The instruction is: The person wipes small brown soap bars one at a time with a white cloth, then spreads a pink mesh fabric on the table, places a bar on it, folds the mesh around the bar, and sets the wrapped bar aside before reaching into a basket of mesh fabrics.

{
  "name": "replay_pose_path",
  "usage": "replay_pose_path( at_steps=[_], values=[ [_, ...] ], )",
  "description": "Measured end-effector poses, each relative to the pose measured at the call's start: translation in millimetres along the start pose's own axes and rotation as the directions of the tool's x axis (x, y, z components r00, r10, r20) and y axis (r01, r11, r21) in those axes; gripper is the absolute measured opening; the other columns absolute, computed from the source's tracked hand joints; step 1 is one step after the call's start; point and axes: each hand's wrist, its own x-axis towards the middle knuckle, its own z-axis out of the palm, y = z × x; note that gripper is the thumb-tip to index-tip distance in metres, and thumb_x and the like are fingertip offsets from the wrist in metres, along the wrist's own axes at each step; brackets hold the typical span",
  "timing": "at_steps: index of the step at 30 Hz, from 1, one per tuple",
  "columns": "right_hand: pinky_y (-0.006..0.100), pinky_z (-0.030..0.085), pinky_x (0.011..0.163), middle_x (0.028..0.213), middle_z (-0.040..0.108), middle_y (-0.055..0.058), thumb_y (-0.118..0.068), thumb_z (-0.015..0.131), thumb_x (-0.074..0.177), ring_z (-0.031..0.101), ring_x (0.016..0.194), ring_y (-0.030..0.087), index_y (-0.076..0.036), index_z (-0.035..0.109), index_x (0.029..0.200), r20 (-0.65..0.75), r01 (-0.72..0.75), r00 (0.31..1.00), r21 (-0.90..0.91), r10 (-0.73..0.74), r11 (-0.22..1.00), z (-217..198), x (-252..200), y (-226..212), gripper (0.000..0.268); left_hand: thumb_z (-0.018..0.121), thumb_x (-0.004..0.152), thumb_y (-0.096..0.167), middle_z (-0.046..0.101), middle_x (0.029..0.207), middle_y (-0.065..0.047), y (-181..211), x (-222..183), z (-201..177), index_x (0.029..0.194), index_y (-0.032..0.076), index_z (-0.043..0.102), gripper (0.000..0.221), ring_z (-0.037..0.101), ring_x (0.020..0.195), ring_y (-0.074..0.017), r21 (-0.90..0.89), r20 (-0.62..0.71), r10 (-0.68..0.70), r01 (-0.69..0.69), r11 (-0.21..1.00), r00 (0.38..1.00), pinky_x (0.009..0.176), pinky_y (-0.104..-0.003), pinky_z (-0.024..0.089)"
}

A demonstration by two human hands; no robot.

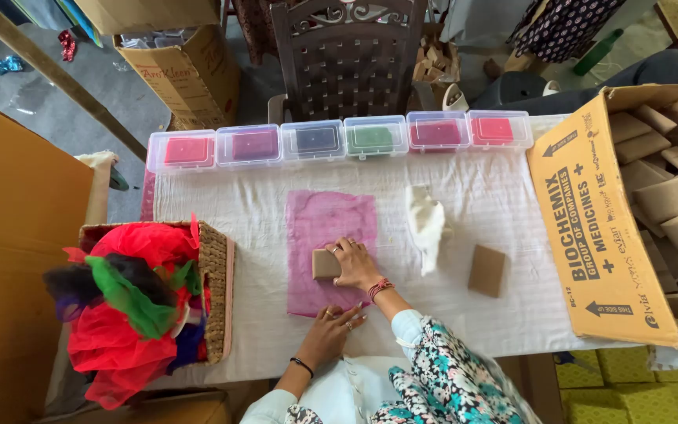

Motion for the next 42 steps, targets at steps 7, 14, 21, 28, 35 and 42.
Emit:
replay_pose_path(
  at_steps=[7, 14, 21, 28, 35, 42],
  values=[
    [0.047, 0.043, 0.102, 0.126, 0.054, 0.010, -0.027, 0.091, 0.051, 0.054, 0.120, 0.031, -0.014, 0.059, 0.133, -0.010, -0.014, 1.000, 0.007, 0.014, 1.000, 1.8, -1.9, -2.2, 0.089, 0.060, 0.077, 0.001, 0.056, 0.150, -0.007, 0.4, -0.3, 0.9, 0.134, 0.015, 0.068, 0.059, 0.056, 0.116, -0.0282, 0.011, -0.003, 0.003, -0.003, 1.000, 1.000, 0.106, -0.044, 0.038],
    [0.061, 0.027, 0.110, 0.135, 0.050, 0.019, -0.039, 0.095, 0.054, 0.045, 0.130, 0.042, -0.008, 0.053, 0.139, -0.124, 0.036, 0.992, 0.089, -0.025, 0.995, -16.0, -16.6, 10.4, 0.100, 0.060, 0.078, 0.002, 0.055, 0.151, -0.005, 0.7, 0.8, -2.0, 0.133, 0.016, 0.068, 0.058, 0.055, 0.114, -0.0282, 0.002, -0.002, 0.002, -0.002, 1.000, 1.000, 0.105, -0.043, 0.040],
    [0.059, 0.035, 0.116, 0.151, 0.050, 0.021, -0.016, 0.071, 0.079, 0.044, 0.141, 0.043, -0.011, 0.066, 0.133, -0.550, -0.362, 0.770, 0.041, 0.323, 0.931, 23.5, -76.1, 164.9, 0.054, 0.059, 0.077, 0.001, 0.053, 0.152, -0.004, -0.8, -2.4, 1.8, 0.131, 0.015, 0.068, 0.056, 0.054, 0.116, -0.0282, -0.058, 0.029, -0.053, 0.054, 0.997, 0.998, 0.105, -0.042, 0.038],
    [0.058, 0.028, 0.112, 0.142, 0.052, 0.024, -0.022, 0.082, 0.072, 0.042, 0.136, 0.044, -0.004, 0.060, 0.132, -0.643, -0.444, 0.719, -0.136, 0.262, 0.886, -41.2, -116.3, 105.2, 0.066, 0.058, 0.079, 0.001, 0.046, 0.158, -0.012, -9.4, -8.7, 6.0, 0.147, 0.012, 0.053, 0.069, 0.053, 0.117, -0.0275, 0.021, 0.009, -0.078, 0.078, 0.997, 0.997, 0.108, -0.042, 0.038],
    [0.056, 0.031, 0.111, 0.142, 0.054, 0.020, -0.028, 0.081, 0.072, 0.045, 0.136, 0.037, -0.004, 0.061, 0.134, -0.169, 0.207, 0.961, -0.092, -0.220, 0.974, -20.8, -152.7, 42.0, 0.069, 0.066, 0.089, 0.020, 0.049, 0.148, -0.016, -41.1, -29.4, -9.4, 0.140, 0.003, 0.053, 0.055, 0.051, 0.127, -0.0308, 0.045, -0.235, -0.153, 0.168, 0.985, 0.960, 0.107, -0.045, 0.037],
    [0.046, 0.044, 0.106, 0.114, 0.074, 0.009, -0.012, 0.073, 0.086, 0.066, 0.116, 0.026, -0.007, 0.073, 0.098, -0.187, 0.121, 0.976, 0.045, -0.110, 0.992, -16.4, -145.8, 57.1, 0.013, 0.065, 0.090, 0.015, 0.065, 0.122, -0.012, -63.1, -41.0, -24.8, 0.108, 0.006, 0.062, 0.020, 0.059, 0.113, -0.0294, 0.248, -0.188, -0.100, 0.146, 0.958, 0.977, 0.108, -0.046, 0.041]
  ],
)
